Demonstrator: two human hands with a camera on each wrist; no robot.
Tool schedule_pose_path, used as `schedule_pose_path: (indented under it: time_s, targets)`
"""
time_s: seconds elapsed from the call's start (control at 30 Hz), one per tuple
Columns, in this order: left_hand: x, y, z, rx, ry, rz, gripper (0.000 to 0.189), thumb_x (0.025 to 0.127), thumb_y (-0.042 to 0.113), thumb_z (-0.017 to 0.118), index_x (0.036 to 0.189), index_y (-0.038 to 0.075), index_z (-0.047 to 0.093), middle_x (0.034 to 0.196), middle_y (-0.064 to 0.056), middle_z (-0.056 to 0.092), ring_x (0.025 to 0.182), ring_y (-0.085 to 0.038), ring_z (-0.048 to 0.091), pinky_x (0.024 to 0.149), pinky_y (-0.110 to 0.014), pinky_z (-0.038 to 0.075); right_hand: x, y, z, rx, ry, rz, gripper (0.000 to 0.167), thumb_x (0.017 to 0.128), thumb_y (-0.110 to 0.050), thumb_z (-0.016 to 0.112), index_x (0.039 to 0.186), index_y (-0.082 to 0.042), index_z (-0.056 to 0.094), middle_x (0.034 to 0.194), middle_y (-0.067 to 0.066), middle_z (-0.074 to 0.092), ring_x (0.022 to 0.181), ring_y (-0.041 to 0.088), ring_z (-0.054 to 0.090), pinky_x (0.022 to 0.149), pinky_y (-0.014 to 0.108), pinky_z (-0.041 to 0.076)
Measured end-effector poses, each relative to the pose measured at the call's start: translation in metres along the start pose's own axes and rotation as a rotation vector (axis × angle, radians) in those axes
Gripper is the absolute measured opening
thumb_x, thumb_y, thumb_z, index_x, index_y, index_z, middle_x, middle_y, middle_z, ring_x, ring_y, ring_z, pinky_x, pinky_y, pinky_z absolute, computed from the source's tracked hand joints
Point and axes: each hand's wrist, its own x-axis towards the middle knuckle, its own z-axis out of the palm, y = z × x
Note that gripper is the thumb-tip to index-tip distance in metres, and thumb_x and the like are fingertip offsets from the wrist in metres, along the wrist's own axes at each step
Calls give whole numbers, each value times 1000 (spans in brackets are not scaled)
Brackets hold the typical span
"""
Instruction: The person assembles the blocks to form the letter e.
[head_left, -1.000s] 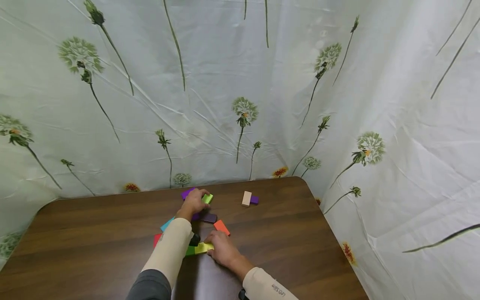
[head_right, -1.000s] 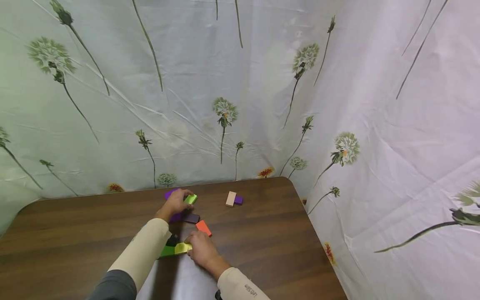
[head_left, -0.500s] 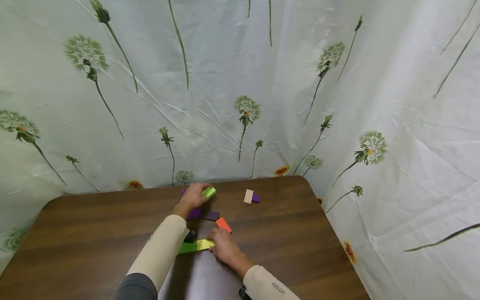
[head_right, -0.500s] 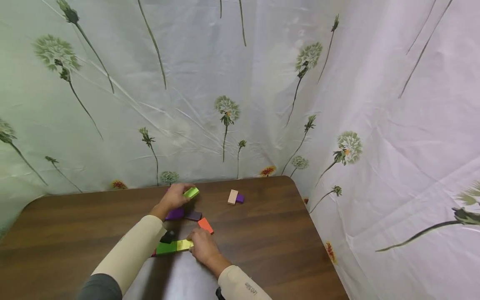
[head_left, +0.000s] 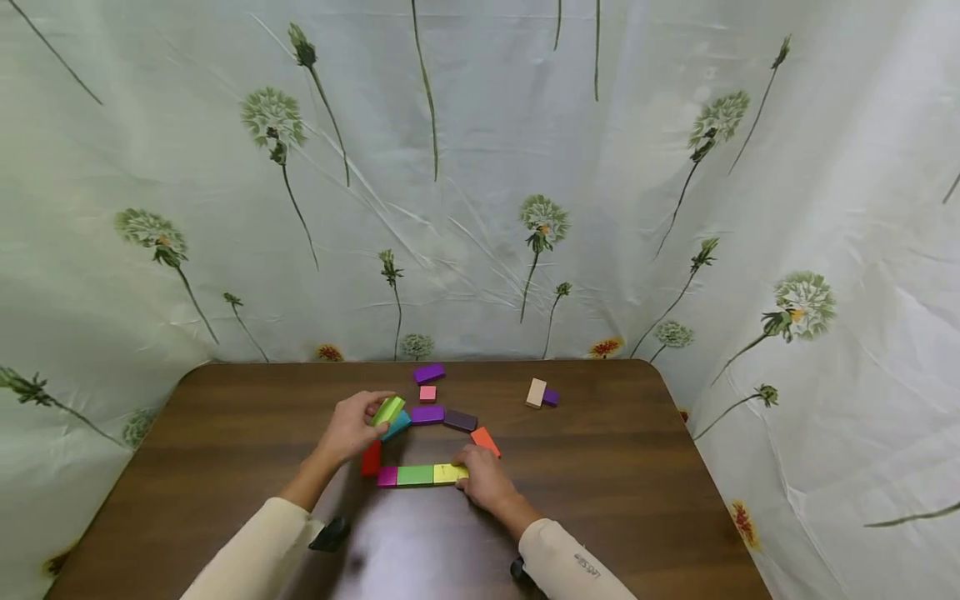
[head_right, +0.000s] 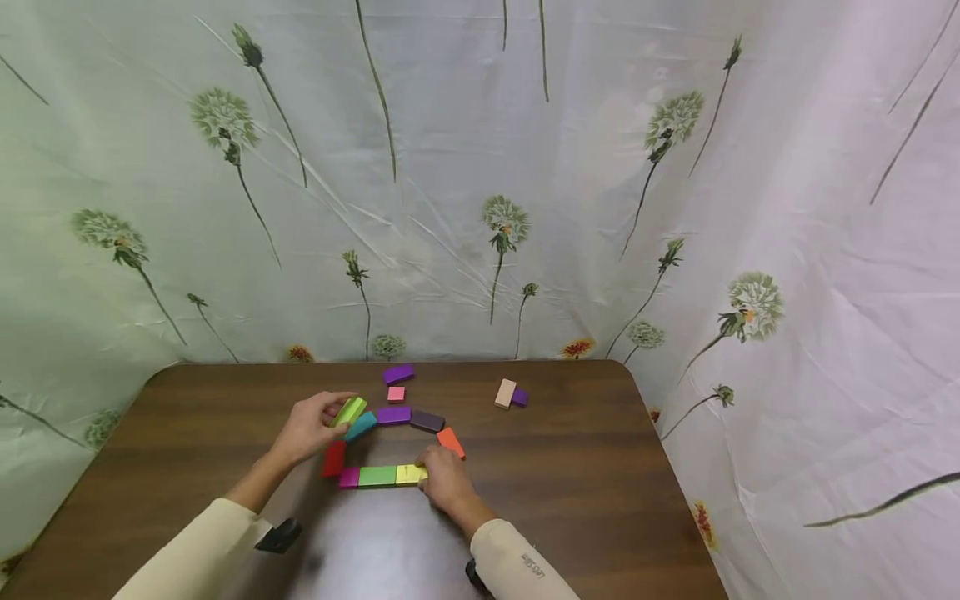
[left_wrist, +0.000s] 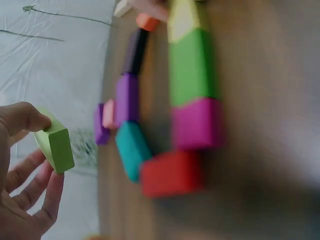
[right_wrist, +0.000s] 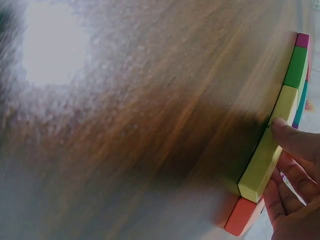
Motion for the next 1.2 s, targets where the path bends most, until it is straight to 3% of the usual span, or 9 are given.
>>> schedule_pose_path:
  time_s: [0.2,0.4,0.67,0.87,1.1,1.2]
  targets:
    - [-66,-13,-6,69,42,-108,47,74,-2,73,120,0,65,106,-19,64,81,-28,65,68,-38,54,-1,1,0,-3,14,-13,22,72,-4,81,92,-4,73,89,2,65,85,18,63,76,30,51]
    - [-100,-13,15,102,47,-172,47,74,0,71,121,-2,65,110,-17,62,80,-22,60,68,-33,49,-4,8,-4,-2,13,7,22,72,-5,81,93,-4,73,88,3,65,86,20,63,77,33,51]
    - [-118,-17,35,215,87,-107,44,72,0,69,115,-6,66,113,-16,58,95,-31,58,76,-42,49,-2,1,-2,20,22,-4,22,73,-4,80,94,-3,72,89,4,65,86,22,63,77,36,51]
    - [-124,-17,42,322,83,-48,38,73,2,76,109,-8,68,111,-15,58,91,-34,59,74,-46,51,0,0,0,35,3,-1,23,75,-5,80,96,-2,72,91,5,65,88,22,63,78,35,51]
    - [-126,-17,42,332,20,0,47,73,8,81,111,-13,64,117,-21,57,97,-39,59,82,-50,50,-1,1,-1,28,2,7,23,75,-5,80,96,-2,72,91,5,65,89,22,63,80,36,51]
    - [-128,-20,39,325,5,51,50,68,0,82,112,-15,62,122,-23,57,101,-42,59,84,-51,50,-1,1,-1,27,11,-9,23,74,-5,80,95,-2,72,91,5,65,88,22,63,79,35,51]
